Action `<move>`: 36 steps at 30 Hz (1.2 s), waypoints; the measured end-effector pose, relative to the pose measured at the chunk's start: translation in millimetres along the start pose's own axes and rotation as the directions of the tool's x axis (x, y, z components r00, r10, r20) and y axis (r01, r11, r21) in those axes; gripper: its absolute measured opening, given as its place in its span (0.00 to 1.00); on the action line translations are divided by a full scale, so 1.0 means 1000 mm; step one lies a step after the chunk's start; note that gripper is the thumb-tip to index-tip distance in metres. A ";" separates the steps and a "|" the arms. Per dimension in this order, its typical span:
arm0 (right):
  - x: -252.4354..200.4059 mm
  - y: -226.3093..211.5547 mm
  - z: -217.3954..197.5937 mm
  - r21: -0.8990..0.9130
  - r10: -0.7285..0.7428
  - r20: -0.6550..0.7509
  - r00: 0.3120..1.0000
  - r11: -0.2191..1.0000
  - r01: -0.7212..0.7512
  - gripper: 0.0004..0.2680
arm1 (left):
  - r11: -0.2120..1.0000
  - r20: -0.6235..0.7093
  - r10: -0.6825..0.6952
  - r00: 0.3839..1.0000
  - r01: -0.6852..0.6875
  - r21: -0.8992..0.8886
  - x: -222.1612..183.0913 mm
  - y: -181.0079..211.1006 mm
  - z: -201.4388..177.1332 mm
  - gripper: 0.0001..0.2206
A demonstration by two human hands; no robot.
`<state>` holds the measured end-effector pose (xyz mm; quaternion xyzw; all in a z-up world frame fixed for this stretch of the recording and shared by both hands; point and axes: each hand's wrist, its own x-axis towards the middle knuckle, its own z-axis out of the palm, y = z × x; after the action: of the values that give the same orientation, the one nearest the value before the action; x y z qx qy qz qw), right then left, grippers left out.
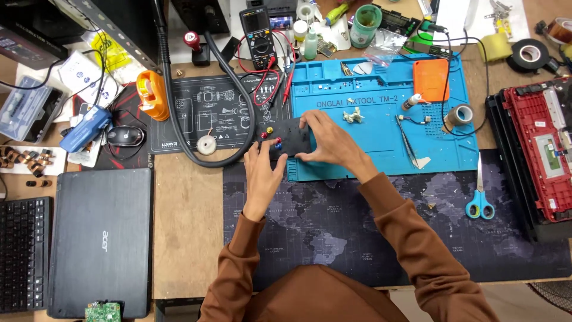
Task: Repairing a laptop motherboard using a hot air station and probe, then working on the laptop chassis assembly.
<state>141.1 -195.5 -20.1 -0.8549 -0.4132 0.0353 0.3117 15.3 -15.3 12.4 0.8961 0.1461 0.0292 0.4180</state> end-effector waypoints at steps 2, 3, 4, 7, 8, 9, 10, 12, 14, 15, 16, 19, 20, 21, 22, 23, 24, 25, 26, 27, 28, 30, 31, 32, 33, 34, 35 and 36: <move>0.000 0.007 0.000 -0.004 0.006 -0.003 1.000 1.000 -0.006 0.24 | 1.000 0.029 0.010 1.000 -0.010 0.010 0.002 -0.003 0.003 0.18; 0.001 0.011 0.000 -0.008 0.010 -0.004 1.000 1.000 -0.010 0.24 | 1.000 0.055 0.017 0.998 -0.018 0.020 0.004 -0.005 0.004 0.19; 0.000 0.012 0.000 -0.008 0.010 -0.004 1.000 1.000 -0.010 0.24 | 1.000 0.056 0.016 0.998 -0.017 0.021 0.006 -0.005 0.004 0.19; -0.004 0.014 0.000 0.022 0.060 0.002 0.998 0.998 -0.060 0.25 | 1.000 0.080 0.008 0.997 -0.009 0.012 0.011 -0.007 0.007 0.21; -0.006 0.013 -0.001 0.035 0.062 -0.014 0.998 0.997 -0.062 0.25 | 0.999 0.060 0.018 0.998 -0.019 0.028 0.012 -0.007 0.007 0.20; -0.009 0.013 -0.002 0.048 0.065 -0.030 0.997 0.997 -0.063 0.24 | 0.999 0.041 0.028 0.999 -0.030 0.044 0.014 -0.007 0.008 0.19; -0.011 0.011 -0.001 0.046 0.069 -0.033 0.997 0.997 -0.067 0.24 | 0.999 0.045 0.032 0.998 -0.034 0.042 0.015 -0.004 0.008 0.19; -0.016 0.009 0.001 0.026 0.084 -0.079 0.993 0.996 -0.082 0.26 | 0.996 0.022 0.036 0.999 -0.038 0.086 0.016 0.001 0.006 0.19; -0.023 0.004 0.002 0.037 0.116 -0.075 0.990 0.993 -0.114 0.26 | 0.992 0.011 0.051 0.999 -0.052 0.118 0.018 0.002 0.009 0.19; -0.027 0.001 0.003 0.050 0.146 -0.067 0.987 0.988 -0.143 0.26 | 0.987 -0.002 0.061 0.998 -0.060 0.150 0.017 0.001 0.011 0.19; -0.028 0.002 0.003 0.052 0.149 -0.068 0.986 0.988 -0.146 0.26 | 0.987 0.001 0.062 0.998 -0.061 0.151 0.021 -0.004 0.014 0.19; -0.034 0.001 -0.010 0.092 0.185 -0.035 0.982 0.979 -0.181 0.26 | 0.953 0.000 0.072 0.997 -0.069 0.295 0.027 -0.011 0.020 0.21; -0.036 -0.002 -0.022 0.158 0.178 -0.033 0.983 0.973 -0.171 0.23 | 0.941 0.000 0.074 0.997 -0.070 0.331 0.029 -0.006 0.019 0.22; -0.037 -0.006 -0.034 0.222 0.171 -0.032 0.985 0.962 -0.160 0.21 | 0.928 0.000 0.077 0.997 -0.071 0.365 0.031 -0.001 0.019 0.23; -0.041 -0.006 -0.047 0.219 0.180 -0.040 0.983 0.961 -0.167 0.21 | 0.928 0.008 0.086 0.996 -0.082 0.364 0.034 0.006 0.021 0.23; -0.045 -0.007 -0.059 0.204 0.170 -0.055 0.984 0.966 -0.156 0.18 | 0.929 0.016 0.107 0.994 -0.106 0.355 0.036 0.014 0.023 0.22; -0.049 -0.008 -0.070 0.191 0.159 -0.070 0.985 0.971 -0.143 0.15 | 0.929 0.022 0.128 0.992 -0.127 0.348 0.038 0.020 0.023 0.20; -0.056 -0.001 -0.075 0.190 0.166 -0.077 0.983 0.970 -0.149 0.15 | 0.927 0.029 0.135 0.990 -0.137 0.348 0.042 0.025 0.029 0.20; -0.063 0.005 -0.080 0.170 0.173 -0.105 0.979 0.973 -0.154 0.15 | 0.923 0.063 0.172 0.983 -0.184 0.338 0.045 0.031 0.036 0.19; -0.071 0.012 -0.085 0.151 0.179 -0.132 0.975 0.976 -0.159 0.14 | 0.917 0.097 0.209 0.973 -0.230 0.327 0.048 0.036 0.042 0.17; -0.080 0.015 -0.093 0.151 0.188 -0.137 0.973 0.974 -0.167 0.14 | 0.915 0.106 0.214 0.971 -0.237 0.325 0.050 0.042 0.051 0.17; -0.098 0.021 -0.109 0.185 0.255 -0.163 0.953 0.957 -0.224 0.13 | 0.906 0.152 0.300 0.942 -0.332 0.264 0.052 0.055 0.071 0.15; -0.106 0.024 -0.117 0.184 0.263 -0.170 0.950 0.955 -0.232 0.13 | 0.903 0.160 0.307 0.938 -0.341 0.262 0.054 0.065 0.082 0.15; -0.115 0.027 -0.124 0.176 0.274 -0.213 0.938 0.955 -0.239 0.12 | 0.939 0.258 0.327 0.909 -0.343 0.019 0.054 0.074 0.093 0.12; -0.125 0.030 -0.132 0.167 0.284 -0.255 0.924 0.954 -0.247 0.11 | 0.927 0.345 0.364 0.865 -0.301 -0.223 0.054 0.084 0.105 0.09; -0.133 0.033 -0.142 0.168 0.296 -0.260 0.919 0.951 -0.259 0.11 | 0.926 0.356 0.368 0.859 -0.303 -0.226 0.052 0.095 0.115 0.09; -0.142 0.035 -0.152 0.170 0.311 -0.296 0.903 0.947 -0.271 0.09 | 0.892 0.409 0.415 0.813 -0.276 -0.357 0.050 0.107 0.124 0.08; -0.150 0.038 -0.162 0.173 0.325 -0.333 0.885 0.944 -0.281 0.08 | 0.846 0.451 0.467 0.761 -0.236 -0.479 0.049 0.119 0.133 0.09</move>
<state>120.6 -404.4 59.3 -0.8808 -0.2081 -0.0474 0.4227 113.9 -172.4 12.7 0.7735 -0.1643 -0.1218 0.5999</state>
